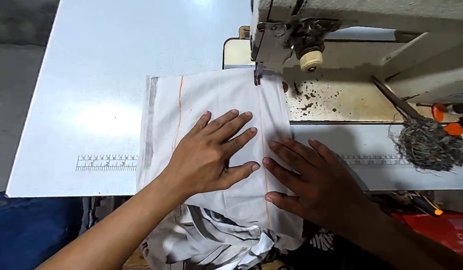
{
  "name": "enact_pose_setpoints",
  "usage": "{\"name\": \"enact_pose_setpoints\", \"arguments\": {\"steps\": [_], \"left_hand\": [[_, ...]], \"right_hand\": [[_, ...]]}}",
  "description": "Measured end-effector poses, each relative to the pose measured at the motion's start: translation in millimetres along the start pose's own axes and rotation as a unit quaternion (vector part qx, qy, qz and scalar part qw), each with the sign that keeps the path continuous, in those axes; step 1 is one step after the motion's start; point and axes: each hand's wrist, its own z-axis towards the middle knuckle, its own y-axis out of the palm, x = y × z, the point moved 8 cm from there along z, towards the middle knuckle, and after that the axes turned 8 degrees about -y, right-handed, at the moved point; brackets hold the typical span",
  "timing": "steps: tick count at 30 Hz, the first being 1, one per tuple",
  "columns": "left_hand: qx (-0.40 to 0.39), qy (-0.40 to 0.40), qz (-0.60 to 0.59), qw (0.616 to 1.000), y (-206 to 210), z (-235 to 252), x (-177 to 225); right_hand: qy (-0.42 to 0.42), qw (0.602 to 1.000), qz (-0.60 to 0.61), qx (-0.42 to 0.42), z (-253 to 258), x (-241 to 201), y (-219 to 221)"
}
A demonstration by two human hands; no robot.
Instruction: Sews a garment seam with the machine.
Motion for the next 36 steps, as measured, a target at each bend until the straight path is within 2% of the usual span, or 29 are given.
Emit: {"name": "enact_pose_setpoints", "arguments": {"steps": [36], "left_hand": [[-0.022,0.039,0.014,0.999,-3,92,-69]], "right_hand": [[0.017,0.999,-0.018,-0.024,39,35,0]]}}
